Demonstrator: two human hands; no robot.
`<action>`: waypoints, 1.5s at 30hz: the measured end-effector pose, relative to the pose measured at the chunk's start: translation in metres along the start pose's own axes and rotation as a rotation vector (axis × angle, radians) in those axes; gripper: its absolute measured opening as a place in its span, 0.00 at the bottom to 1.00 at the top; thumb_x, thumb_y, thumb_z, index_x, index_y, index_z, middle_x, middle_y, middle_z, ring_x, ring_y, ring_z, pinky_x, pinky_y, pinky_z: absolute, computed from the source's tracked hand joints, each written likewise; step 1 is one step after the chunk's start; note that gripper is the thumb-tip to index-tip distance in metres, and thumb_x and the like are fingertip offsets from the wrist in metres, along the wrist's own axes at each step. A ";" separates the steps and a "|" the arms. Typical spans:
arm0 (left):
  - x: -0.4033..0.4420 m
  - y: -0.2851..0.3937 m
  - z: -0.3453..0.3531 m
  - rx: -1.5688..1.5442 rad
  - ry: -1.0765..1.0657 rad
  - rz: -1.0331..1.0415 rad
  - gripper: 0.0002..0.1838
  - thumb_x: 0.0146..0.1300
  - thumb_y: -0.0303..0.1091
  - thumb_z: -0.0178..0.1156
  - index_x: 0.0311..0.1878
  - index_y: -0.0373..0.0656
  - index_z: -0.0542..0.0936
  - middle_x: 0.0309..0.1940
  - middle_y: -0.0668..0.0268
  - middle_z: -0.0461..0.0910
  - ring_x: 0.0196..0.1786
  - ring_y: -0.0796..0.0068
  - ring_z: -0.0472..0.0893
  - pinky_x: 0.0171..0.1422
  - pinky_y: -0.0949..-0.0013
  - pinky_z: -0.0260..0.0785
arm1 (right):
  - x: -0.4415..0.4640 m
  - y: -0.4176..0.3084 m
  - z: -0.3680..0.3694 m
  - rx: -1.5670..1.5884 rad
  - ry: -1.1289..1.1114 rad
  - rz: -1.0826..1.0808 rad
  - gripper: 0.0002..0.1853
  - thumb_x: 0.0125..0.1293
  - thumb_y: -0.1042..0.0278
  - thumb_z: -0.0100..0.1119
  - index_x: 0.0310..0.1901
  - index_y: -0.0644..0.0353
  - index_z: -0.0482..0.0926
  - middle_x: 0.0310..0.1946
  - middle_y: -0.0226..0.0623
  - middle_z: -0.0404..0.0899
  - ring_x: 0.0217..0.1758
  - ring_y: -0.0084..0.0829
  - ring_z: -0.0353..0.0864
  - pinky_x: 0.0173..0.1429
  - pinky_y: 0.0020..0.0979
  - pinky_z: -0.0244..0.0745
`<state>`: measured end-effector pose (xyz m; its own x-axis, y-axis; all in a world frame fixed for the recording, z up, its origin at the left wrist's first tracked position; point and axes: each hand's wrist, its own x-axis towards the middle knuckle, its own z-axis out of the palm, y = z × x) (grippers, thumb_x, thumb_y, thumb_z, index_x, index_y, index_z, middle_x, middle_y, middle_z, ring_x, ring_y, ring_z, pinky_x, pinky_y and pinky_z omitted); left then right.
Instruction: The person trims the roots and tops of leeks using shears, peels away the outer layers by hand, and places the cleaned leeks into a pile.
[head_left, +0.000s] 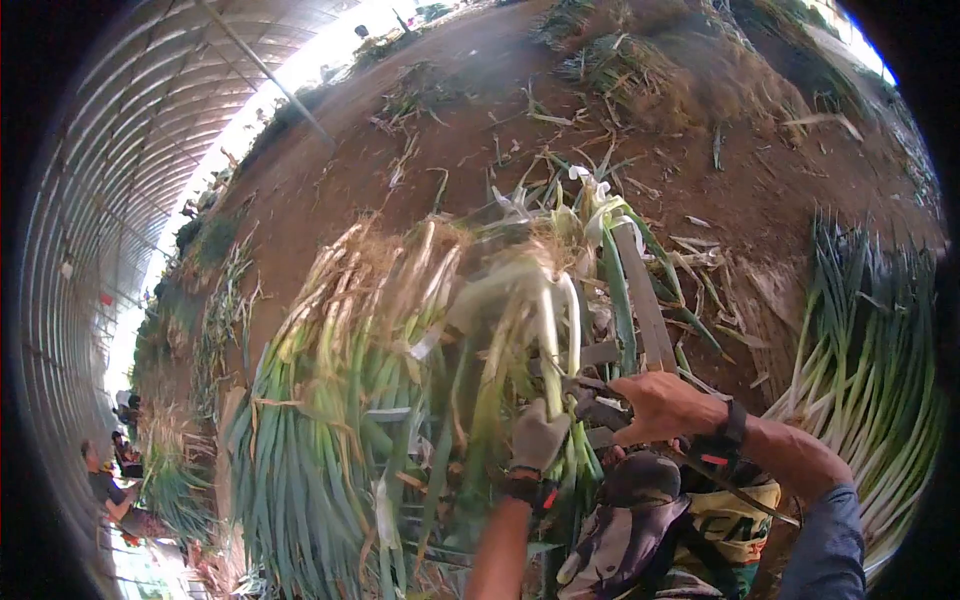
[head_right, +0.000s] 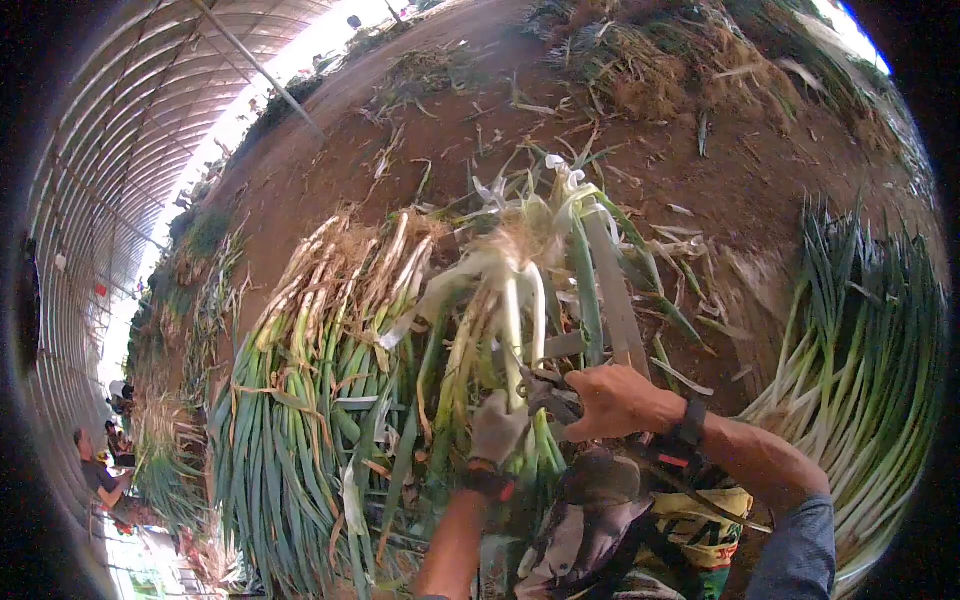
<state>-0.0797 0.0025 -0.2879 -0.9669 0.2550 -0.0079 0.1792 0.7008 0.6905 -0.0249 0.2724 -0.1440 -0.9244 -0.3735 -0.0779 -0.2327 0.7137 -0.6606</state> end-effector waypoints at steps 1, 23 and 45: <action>-0.006 0.004 0.003 0.042 -0.016 0.037 0.20 0.62 0.44 0.70 0.41 0.36 0.78 0.37 0.41 0.83 0.44 0.34 0.84 0.49 0.41 0.76 | -0.003 0.000 0.002 0.014 0.016 -0.021 0.28 0.53 0.49 0.75 0.38 0.69 0.76 0.29 0.57 0.82 0.37 0.62 0.84 0.43 0.55 0.78; -0.020 -0.047 -0.021 0.477 0.146 -0.045 0.24 0.62 0.39 0.70 0.59 0.39 0.81 0.38 0.46 0.87 0.43 0.49 0.89 0.45 0.52 0.81 | 0.001 -0.031 0.016 -0.026 -0.104 -0.078 0.29 0.52 0.49 0.74 0.41 0.69 0.78 0.25 0.53 0.81 0.34 0.57 0.85 0.39 0.52 0.78; -0.033 -0.003 -0.134 -0.006 0.105 -0.120 0.28 0.70 0.41 0.67 0.64 0.29 0.79 0.52 0.46 0.86 0.55 0.51 0.85 0.61 0.56 0.75 | 0.018 -0.043 0.038 0.046 -0.048 -0.114 0.26 0.51 0.50 0.72 0.32 0.70 0.78 0.27 0.57 0.82 0.33 0.59 0.84 0.38 0.54 0.77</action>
<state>-0.0723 -0.0973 -0.1923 -0.9951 0.0979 -0.0151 0.0602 0.7178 0.6937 -0.0203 0.2124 -0.1449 -0.8769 -0.4794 -0.0357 -0.3202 0.6378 -0.7005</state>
